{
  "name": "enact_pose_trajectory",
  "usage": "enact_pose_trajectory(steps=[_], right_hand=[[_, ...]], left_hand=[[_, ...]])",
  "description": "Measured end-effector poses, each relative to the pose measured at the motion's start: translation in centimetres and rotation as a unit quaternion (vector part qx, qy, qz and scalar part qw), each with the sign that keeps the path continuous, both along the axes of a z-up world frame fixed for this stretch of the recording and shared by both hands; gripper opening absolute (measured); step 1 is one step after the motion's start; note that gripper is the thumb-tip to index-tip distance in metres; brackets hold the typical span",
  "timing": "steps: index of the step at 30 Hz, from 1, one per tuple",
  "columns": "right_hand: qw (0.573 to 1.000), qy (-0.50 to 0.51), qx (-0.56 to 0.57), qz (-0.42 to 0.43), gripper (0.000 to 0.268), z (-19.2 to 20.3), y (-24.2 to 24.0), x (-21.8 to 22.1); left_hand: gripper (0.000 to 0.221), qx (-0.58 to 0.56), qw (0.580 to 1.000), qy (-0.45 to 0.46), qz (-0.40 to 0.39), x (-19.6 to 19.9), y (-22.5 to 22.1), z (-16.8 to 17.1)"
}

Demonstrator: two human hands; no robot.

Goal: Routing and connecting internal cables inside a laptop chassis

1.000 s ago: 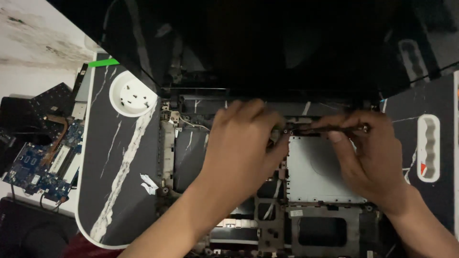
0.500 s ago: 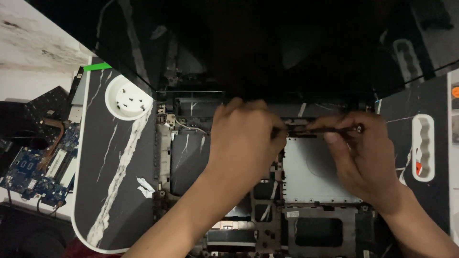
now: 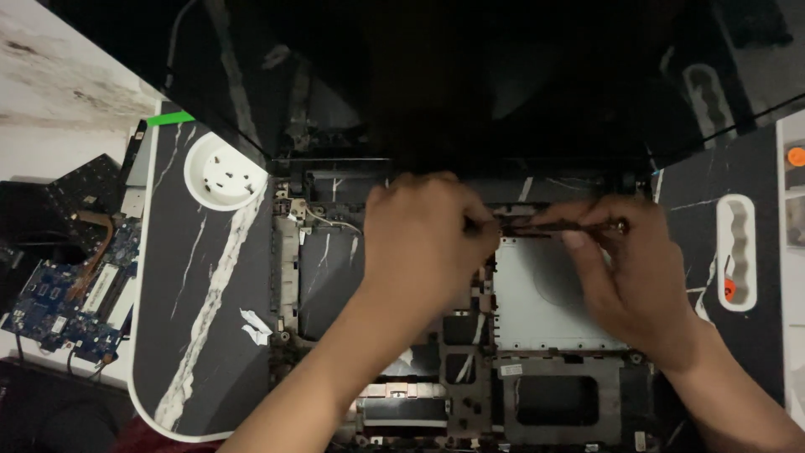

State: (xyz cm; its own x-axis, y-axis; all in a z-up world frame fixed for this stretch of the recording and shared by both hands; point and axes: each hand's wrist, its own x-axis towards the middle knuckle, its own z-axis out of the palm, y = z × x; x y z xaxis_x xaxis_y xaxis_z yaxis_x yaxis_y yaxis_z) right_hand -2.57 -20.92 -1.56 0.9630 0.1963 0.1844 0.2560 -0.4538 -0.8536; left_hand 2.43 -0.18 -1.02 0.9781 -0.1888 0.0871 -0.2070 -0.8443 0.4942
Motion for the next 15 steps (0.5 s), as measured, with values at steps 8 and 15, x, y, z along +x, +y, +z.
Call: enact_pose_trajectory(steps=[8,15], right_hand=[[0.996,-0.024,-0.078,-0.022,0.020,-0.1,-0.1,0.1],[0.997,-0.028,-0.049,-0.047,0.021,0.3,0.6,0.0]], left_hand=[[0.013,-0.084,0.985,0.060,-0.139,0.7,3.1,1.7],[0.017,-0.089,0.983,0.040,-0.157,0.9,3.3,1.0]])
